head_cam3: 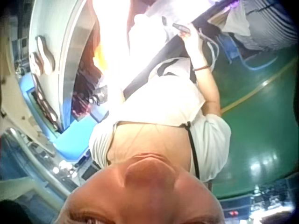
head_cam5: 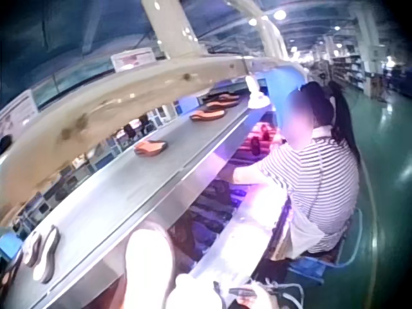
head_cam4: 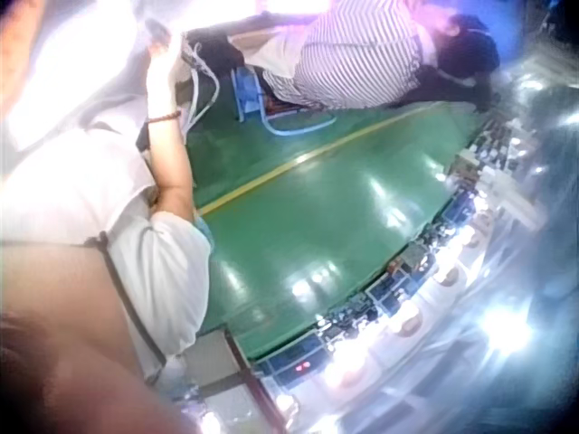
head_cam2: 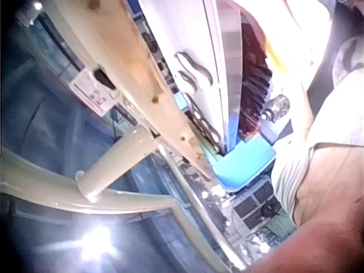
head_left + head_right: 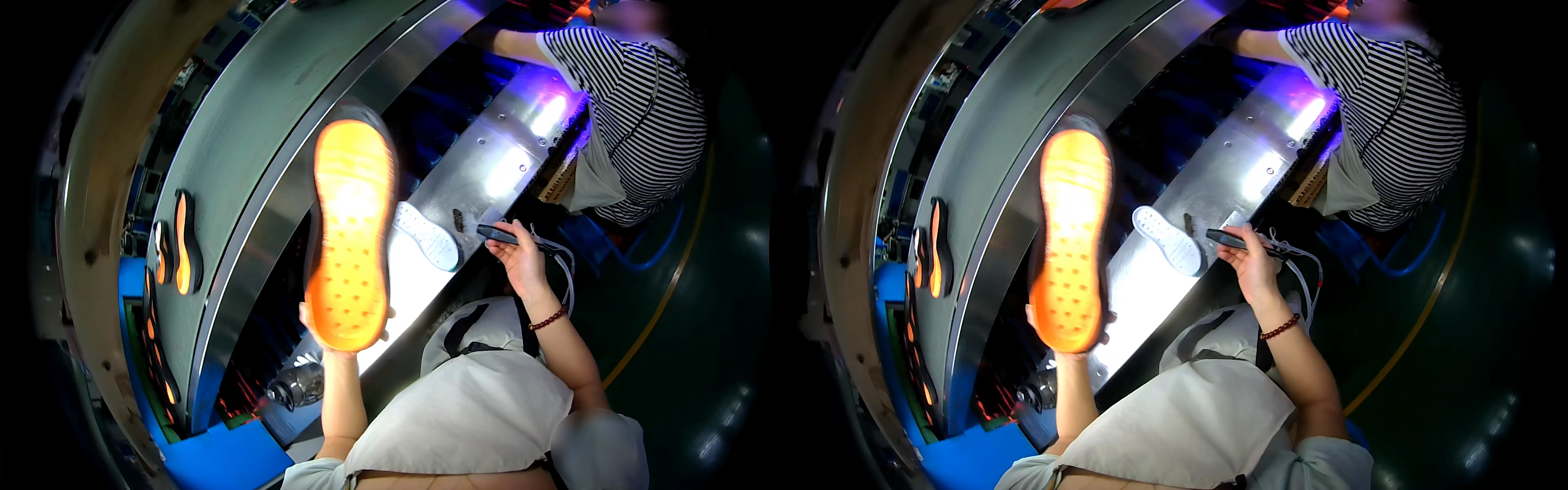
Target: The person picks up orange shoe soles from a conveyor belt, applies a dark substance to the bottom surface using a brush, and returns each sole to the belt. The process is repeated for multiple soles in a factory setting.
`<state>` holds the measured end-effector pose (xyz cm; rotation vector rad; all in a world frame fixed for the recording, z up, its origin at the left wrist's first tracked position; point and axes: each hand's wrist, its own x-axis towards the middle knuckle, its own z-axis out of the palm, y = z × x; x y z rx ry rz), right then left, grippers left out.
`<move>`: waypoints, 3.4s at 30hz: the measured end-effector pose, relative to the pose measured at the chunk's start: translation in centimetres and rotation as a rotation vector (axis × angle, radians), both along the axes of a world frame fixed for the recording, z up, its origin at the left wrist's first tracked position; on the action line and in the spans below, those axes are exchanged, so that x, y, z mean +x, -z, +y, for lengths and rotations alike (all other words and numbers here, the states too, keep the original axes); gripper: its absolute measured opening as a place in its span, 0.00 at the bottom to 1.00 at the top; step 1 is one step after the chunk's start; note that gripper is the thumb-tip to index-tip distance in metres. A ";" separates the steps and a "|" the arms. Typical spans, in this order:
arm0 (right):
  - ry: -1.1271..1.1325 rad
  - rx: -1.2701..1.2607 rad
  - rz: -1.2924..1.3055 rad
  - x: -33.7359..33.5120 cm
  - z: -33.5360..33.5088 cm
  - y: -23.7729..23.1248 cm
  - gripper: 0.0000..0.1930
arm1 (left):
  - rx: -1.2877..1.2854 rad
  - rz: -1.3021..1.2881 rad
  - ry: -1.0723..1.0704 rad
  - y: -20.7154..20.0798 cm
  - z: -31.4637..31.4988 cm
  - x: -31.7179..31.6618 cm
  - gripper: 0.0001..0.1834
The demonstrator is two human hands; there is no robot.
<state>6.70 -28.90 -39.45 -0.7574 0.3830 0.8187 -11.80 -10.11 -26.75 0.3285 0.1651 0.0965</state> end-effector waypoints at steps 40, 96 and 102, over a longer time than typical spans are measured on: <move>-0.263 0.097 -0.013 10.5 -1.7 1.7 0.18 | 2.406 0.403 -0.942 -9.5 13.4 41.4 0.17; -0.397 0.096 -0.013 2.0 -2.1 0.9 0.18 | 0.166 0.147 -0.273 -9.6 2.1 16.5 0.14; -0.414 0.123 0.004 1.1 -2.0 0.7 0.18 | 0.052 0.204 -0.402 -9.8 4.9 20.9 0.13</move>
